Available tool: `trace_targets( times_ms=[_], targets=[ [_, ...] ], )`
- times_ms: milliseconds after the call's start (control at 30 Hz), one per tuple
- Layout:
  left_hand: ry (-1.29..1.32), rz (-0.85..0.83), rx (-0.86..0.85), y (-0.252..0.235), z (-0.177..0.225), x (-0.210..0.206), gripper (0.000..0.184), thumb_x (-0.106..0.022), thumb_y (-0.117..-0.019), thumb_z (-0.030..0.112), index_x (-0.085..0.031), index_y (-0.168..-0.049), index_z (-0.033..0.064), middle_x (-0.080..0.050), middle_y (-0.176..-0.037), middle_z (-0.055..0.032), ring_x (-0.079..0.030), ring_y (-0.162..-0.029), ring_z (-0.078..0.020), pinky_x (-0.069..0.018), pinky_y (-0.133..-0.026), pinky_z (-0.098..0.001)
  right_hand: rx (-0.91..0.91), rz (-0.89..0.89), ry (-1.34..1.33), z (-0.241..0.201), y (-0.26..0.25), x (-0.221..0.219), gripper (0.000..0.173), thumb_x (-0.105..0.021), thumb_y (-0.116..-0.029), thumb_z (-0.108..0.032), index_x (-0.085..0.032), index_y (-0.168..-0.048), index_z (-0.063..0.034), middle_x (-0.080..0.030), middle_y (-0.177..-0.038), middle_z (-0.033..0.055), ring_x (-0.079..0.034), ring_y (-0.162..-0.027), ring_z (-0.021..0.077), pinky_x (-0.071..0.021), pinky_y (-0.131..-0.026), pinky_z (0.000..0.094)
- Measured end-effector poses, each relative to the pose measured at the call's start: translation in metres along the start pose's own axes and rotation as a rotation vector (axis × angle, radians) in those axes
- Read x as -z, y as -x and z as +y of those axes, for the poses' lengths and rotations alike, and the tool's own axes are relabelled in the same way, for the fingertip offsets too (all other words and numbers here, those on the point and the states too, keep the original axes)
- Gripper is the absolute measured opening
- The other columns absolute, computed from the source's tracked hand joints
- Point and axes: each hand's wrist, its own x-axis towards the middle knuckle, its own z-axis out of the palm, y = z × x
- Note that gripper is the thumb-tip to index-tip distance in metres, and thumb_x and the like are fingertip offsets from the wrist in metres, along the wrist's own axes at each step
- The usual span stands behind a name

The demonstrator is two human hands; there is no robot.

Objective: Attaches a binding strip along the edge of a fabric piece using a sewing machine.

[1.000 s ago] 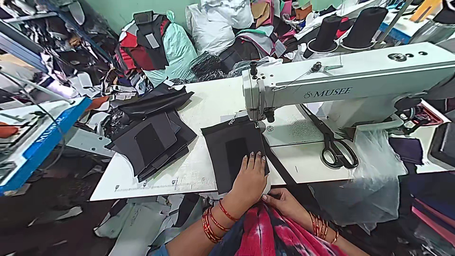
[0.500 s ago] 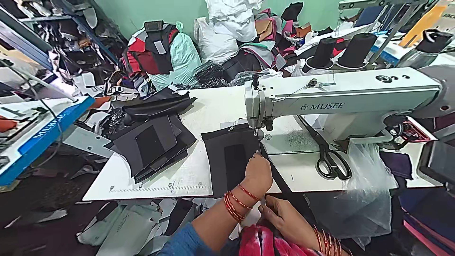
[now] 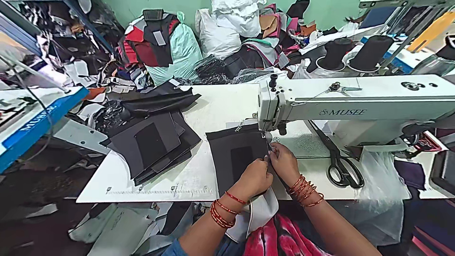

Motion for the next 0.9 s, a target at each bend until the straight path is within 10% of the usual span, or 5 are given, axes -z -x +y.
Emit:
trace_targets(
  times_ms=[367, 900],
  targets=[
    [0.131, 0.106, -0.11, 0.002, -0.017, -0.008, 0.054, -0.054, -0.0963, 0.01, -0.049, -0.147, -0.0076, -0.063, -0.122, -0.0286, -0.062, -0.111, -0.0367, -0.0481, -0.1, -0.0459, -0.085, 0.02, -0.402, 0.013, 0.033, -0.004, 0.023, -0.061, -0.0959, -0.002, -0.071, -0.116, 0.0042, -0.073, -0.097, 0.0118, -0.066, -0.081, 0.0088, -0.0541, -0.077, 0.0249],
    [0.013, 0.042, 0.013, 0.002, 0.004, -0.007, 0.039, -0.052, -0.1003, 0.014, -0.062, -0.13, -0.0089, -0.061, -0.123, -0.0266, -0.062, -0.115, -0.0373, -0.0494, -0.099, -0.049, -0.043, 0.013, -0.442, 0.016, 0.037, -0.006, 0.024, -0.06, -0.0948, 0.001, -0.07, -0.116, 0.0059, -0.072, -0.098, 0.0126, -0.064, -0.079, 0.0072, -0.053, -0.075, 0.0224]
  ],
)
